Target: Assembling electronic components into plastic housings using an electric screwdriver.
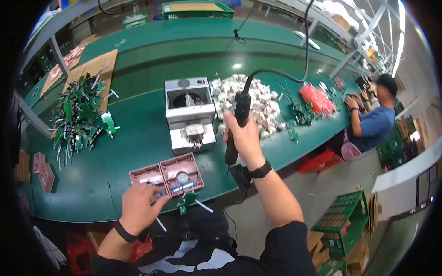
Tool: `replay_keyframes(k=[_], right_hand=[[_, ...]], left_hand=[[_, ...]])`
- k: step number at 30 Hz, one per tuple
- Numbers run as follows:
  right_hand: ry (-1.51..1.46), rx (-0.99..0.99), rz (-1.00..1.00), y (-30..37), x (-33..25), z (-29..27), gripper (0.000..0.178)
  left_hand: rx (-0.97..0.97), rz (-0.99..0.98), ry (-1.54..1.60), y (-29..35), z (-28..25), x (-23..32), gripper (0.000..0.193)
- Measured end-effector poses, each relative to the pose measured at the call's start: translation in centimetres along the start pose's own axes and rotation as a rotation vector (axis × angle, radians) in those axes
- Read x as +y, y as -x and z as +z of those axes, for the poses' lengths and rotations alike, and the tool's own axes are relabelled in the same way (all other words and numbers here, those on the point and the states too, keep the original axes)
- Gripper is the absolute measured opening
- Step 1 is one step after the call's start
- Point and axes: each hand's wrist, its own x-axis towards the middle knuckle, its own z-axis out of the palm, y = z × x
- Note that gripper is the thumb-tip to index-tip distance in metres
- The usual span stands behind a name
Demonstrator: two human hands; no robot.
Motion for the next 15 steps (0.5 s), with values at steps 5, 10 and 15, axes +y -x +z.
replay_keyframes(k=[5, 10, 15], right_hand=[[-0.252, -0.057, 0.208, -2.0, 3.1, 0.6, 0.017], [-0.224, -0.091, 0.081, -2.4, 5.7, -0.5, 0.052], [-0.157, -0.159, -0.012, -2.6, 7.7, 0.1, 0.062]], left_hand=[[-0.029, -0.108, -0.188, -1.3, 2.7, 1.1, 0.031], [0.042, -0.172, -0.204, -2.8, 3.4, 2.6, 0.032], [0.028, -0.229, -0.311, -3.4, 3.4, 3.3, 0.029]])
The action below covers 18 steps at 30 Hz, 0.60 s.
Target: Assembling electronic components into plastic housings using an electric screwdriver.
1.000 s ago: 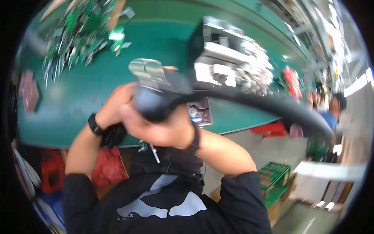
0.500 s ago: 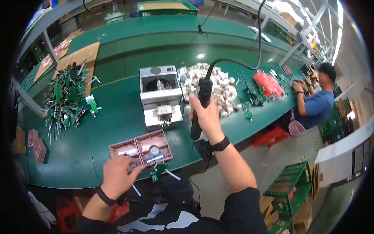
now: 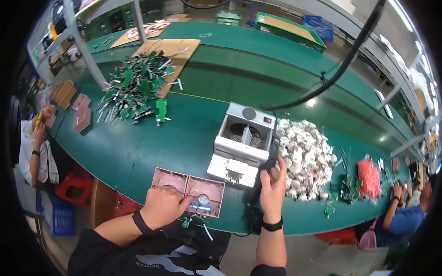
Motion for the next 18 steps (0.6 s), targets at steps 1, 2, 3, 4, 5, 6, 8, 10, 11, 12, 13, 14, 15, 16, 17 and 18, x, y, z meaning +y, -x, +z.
replay_keyframes(k=[1, 2, 3, 4, 5, 6, 8, 10, 11, 12, 13, 14, 15, 16, 17, 18], right_hand=[[0.172, -0.007, -0.049, 0.1, -0.5, 0.1, 0.062], [0.342, -0.011, -0.103, 0.3, -1.1, 0.1, 0.062], [0.508, -0.02, -0.155, 0.8, -1.4, 0.1, 0.061], [0.487, -0.053, -0.155, 1.2, -1.4, -0.1, 0.061], [0.6, -0.035, -0.199, 1.2, -1.5, -0.2, 0.061], [0.712, -0.013, -0.245, 1.2, -1.5, -0.4, 0.061], [0.806, 0.008, -0.294, 1.1, -1.3, -0.5, 0.061], [0.881, -0.002, -0.321, 1.3, -1.2, -0.8, 0.06], [0.924, -0.003, -0.332, 1.3, -1.2, -1.0, 0.06], [0.911, -0.002, -0.329, 1.2, -1.2, -1.0, 0.06], [0.91, -0.008, -0.325, 1.1, -1.2, -1.1, 0.059], [0.911, -0.013, -0.321, 1.1, -1.2, -1.1, 0.058], [0.917, -0.015, -0.314, 1.1, -1.2, -1.1, 0.057], [0.915, -0.008, -0.304, 1.3, -1.1, -1.2, 0.057], [0.909, -0.006, -0.313, 1.2, -1.1, -1.2, 0.056], [0.904, -0.003, -0.322, 1.1, -1.1, -1.2, 0.055]], left_hand=[[-0.011, -0.006, -0.008, 0.0, -0.2, 0.2, 0.028], [-0.022, -0.009, -0.016, 0.1, -0.2, 0.4, 0.027], [-0.019, -0.042, -0.035, 0.6, -0.3, 0.7, 0.027], [-0.003, -0.035, -0.019, 1.1, 0.1, 0.8, 0.027], [0.02, -0.013, -0.007, 0.9, 0.5, 0.5, 0.026], [0.043, 0.011, 0.005, 0.8, 0.5, 0.4, 0.026], [0.064, 0.011, -0.023, 0.7, 0.3, 0.1, 0.025], [0.092, 0.039, -0.029, 0.7, 0.0, -0.2, 0.024], [0.091, 0.039, -0.04, 0.6, -0.2, -0.4, 0.024], [0.107, 0.027, -0.075, 0.7, -0.7, -0.8, 0.023], [0.122, 0.017, -0.107, 0.6, -1.3, -1.2, 0.021], [0.137, 0.01, -0.138, 0.5, -1.8, -1.7, 0.02], [0.129, 0.017, -0.141, 0.4, -2.4, -2.1, 0.02], [0.132, 0.024, -0.149, 0.2, -3.1, -2.5, 0.018], [0.139, 0.032, -0.159, -0.2, -3.9, -2.9, 0.017], [0.145, 0.04, -0.168, -0.6, -4.6, -3.5, 0.015]])
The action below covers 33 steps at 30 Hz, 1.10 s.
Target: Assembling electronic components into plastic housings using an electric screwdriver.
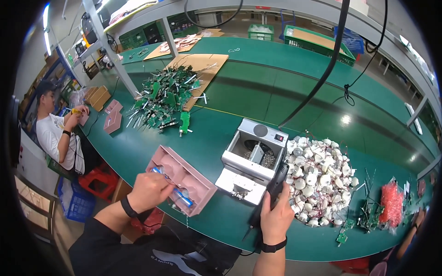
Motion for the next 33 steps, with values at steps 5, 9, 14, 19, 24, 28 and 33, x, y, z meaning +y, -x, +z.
replay_keyframes(k=[5, 9, 14, 19, 24, 28, 33], right_hand=[[0.023, 0.003, 0.012, -0.2, -0.6, -0.5, 0.05], [0.039, -0.024, 0.048, 0.2, -0.6, -0.2, 0.044], [0.065, -0.006, 0.073, 0.4, -0.8, -0.8, 0.038], [0.056, 0.051, 0.03, -0.4, -0.5, -0.4, 0.035], [0.048, 0.03, 0.062, -0.2, -0.2, -0.4, 0.035], [0.029, -0.003, 0.099, -0.3, -0.6, -0.7, 0.035], [-0.003, 0.015, 0.176, -0.6, -1.5, -0.6, 0.024]], left_hand=[[0.001, 0.089, 0.031, -1.6, -1.5, -4.1, 0.01], [0.066, 0.049, 0.072, -3.6, -1.7, -6.9, 0.008], [0.106, -0.048, 0.1, -11.9, -1.2, -8.4, 0.02], [0.123, -0.069, 0.053, -21.1, 2.7, -9.7, 0.022], [0.039, -0.026, -0.04, -30.9, 8.6, -9.9, 0.028], [-0.021, -0.056, -0.141, -36.8, 13.3, -10.3, 0.029], [-0.129, -0.139, -0.126, -41.5, 17.2, -10.0, 0.031]])
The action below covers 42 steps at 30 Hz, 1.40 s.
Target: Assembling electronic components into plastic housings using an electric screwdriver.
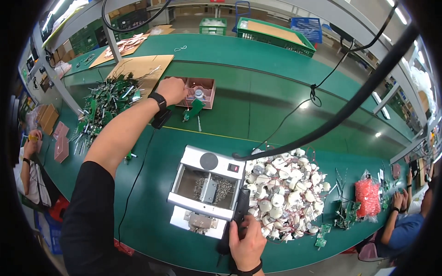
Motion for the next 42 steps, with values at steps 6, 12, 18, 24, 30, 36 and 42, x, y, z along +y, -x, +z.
replay_keyframes(k=[6, 12, 18, 24, 30, 36, 42], right_hand=[[0.027, 0.005, -0.009, 0.2, -0.7, -0.1, 0.023], [0.242, -0.009, -0.01, -0.6, -1.9, -2.1, 0.029], [0.101, -0.003, -0.072, -0.6, -1.1, -0.8, 0.029], [-0.027, 0.053, 0.016, 2.7, 0.0, -2.3, 0.026], [0.026, 0.161, 0.01, 6.6, -1.8, -4.6, 0.021], [0.003, 0.038, 0.105, 13.9, -5.4, -0.2, 0.018], [0.08, -0.215, -0.212, 16.2, -10.1, 7.1, 0.015]], left_hand=[[-0.143, -0.073, 0.052, -1.2, 1.7, -0.9, 0.064], [0.325, 0.151, 0.42, 5.9, -4.0, 3.7, 0.04], [0.348, 0.258, 0.5, 29.7, -8.7, -4.6, 0.026], [0.371, -0.449, 0.435, 39.8, -8.6, -23.3, 0.032], [0.337, -0.697, -0.039, 44.1, -7.4, -42.4, 0.021], [0.179, -0.559, -0.238, 40.5, -5.1, -49.1, 0.037], [-0.148, -0.8, -0.058, 38.3, -4.6, -53.6, 0.052]])
